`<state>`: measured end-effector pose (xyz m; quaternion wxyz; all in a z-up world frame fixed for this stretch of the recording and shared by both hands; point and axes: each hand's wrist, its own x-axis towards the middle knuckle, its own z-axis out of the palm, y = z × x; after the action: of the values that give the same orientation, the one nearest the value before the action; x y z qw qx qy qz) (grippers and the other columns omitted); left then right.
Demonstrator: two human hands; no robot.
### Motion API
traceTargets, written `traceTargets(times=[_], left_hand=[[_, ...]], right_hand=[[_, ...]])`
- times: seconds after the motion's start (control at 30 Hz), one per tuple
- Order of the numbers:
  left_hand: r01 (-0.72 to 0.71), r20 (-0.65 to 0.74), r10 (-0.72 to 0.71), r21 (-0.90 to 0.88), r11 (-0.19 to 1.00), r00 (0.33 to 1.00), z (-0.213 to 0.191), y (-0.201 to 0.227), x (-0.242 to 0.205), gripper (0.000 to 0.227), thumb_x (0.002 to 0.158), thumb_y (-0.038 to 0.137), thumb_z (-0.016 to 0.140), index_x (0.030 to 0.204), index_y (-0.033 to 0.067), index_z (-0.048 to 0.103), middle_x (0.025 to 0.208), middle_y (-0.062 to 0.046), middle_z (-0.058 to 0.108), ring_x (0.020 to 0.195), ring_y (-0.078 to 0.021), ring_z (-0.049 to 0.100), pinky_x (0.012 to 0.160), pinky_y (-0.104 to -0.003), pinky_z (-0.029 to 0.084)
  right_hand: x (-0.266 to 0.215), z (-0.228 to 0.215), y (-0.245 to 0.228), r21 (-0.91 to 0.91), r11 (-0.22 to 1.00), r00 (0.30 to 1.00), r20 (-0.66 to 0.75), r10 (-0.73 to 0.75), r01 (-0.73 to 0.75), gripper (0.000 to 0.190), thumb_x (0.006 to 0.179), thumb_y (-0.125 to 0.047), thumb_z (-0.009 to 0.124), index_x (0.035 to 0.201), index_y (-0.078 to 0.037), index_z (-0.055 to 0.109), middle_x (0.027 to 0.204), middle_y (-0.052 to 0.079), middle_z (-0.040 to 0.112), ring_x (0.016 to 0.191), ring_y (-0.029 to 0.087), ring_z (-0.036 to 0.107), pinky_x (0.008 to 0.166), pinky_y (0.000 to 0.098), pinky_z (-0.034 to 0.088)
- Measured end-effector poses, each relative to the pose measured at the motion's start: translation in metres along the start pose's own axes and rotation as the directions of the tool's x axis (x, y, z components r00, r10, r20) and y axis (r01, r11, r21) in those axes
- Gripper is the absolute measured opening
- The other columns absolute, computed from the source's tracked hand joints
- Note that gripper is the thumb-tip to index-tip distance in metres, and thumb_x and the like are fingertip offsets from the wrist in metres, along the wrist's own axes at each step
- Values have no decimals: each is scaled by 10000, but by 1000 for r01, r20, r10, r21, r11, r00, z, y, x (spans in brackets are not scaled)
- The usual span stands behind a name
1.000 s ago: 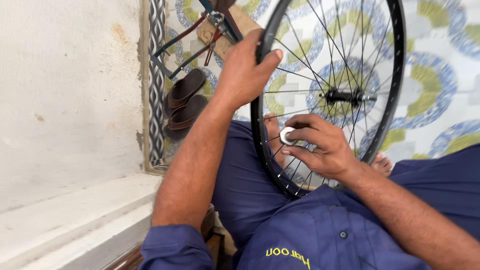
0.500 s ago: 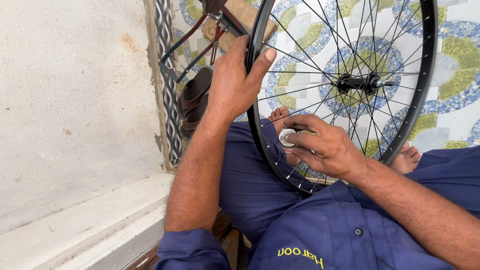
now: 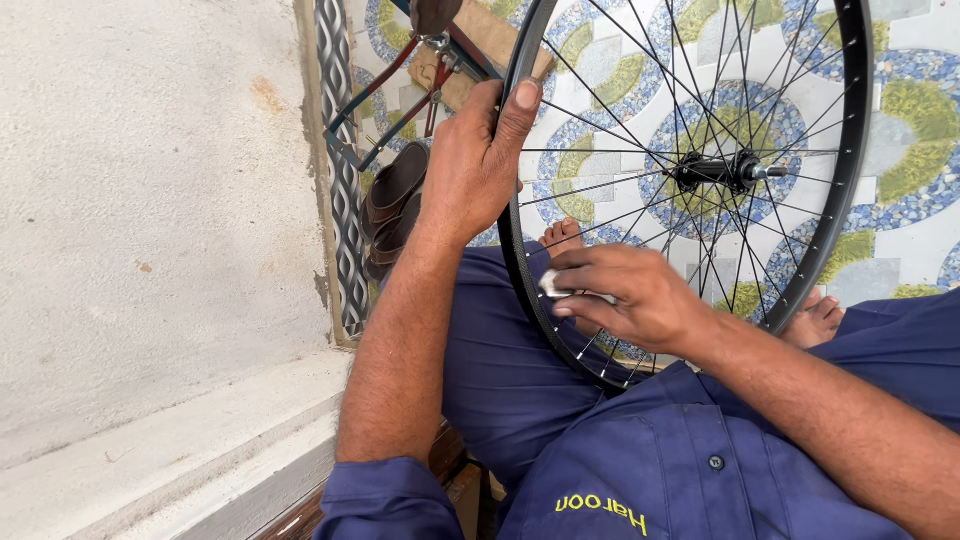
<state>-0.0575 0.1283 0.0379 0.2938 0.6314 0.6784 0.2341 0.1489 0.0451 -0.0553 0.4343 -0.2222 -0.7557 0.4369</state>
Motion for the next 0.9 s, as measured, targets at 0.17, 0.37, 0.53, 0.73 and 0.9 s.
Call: traceTargets(times=[0.17,0.37,0.53,0.73,0.9], left_hand=[[-13,-19,14,68,998,1000,2,-5,1,914,951,822,330,1153,6,690,610,-54,613,573,-164,682,481,-372,500],[26,2,-26,56,998,1000,-2,-9,-3,928,922,831,347,1211,11,674,591,-51,603,552,-158,658,461,-383,484],[-26,-8,27,63,998,1000,-3,-7,-5,907,965,822,382,1160,-3,704,623,-31,616,589,-149,643,510,-365,490],[-24,-1,24,43,999,1000,-4,-12,-6,919,936,832,376,1175,6,702,603,-25,594,560,-128,632,465,-344,461],[-40,-6,40,58,998,999,-4,-12,-6,916,943,829,380,1172,2,702,605,-21,589,560,-122,629,465,-336,462]], right_hand=[[3,13,2,66,954,950,134,281,-291,195,950,-187,761,1100,-63,763,1057,74,798,921,239,792,786,362,615],[0,7,6,161,956,965,137,225,-246,307,829,-190,807,1091,-52,723,1091,132,753,942,264,776,781,362,627],[3,23,-8,-273,893,902,147,407,-358,421,769,-185,836,1158,-85,712,987,102,744,895,303,735,783,419,581],[3,-2,-4,107,969,954,230,193,-222,402,829,-227,818,1177,-59,706,1091,95,694,1038,276,715,897,403,565],[2,2,1,12,948,907,296,301,-319,278,912,-227,780,1143,-83,721,1072,63,767,971,256,754,831,387,582]])
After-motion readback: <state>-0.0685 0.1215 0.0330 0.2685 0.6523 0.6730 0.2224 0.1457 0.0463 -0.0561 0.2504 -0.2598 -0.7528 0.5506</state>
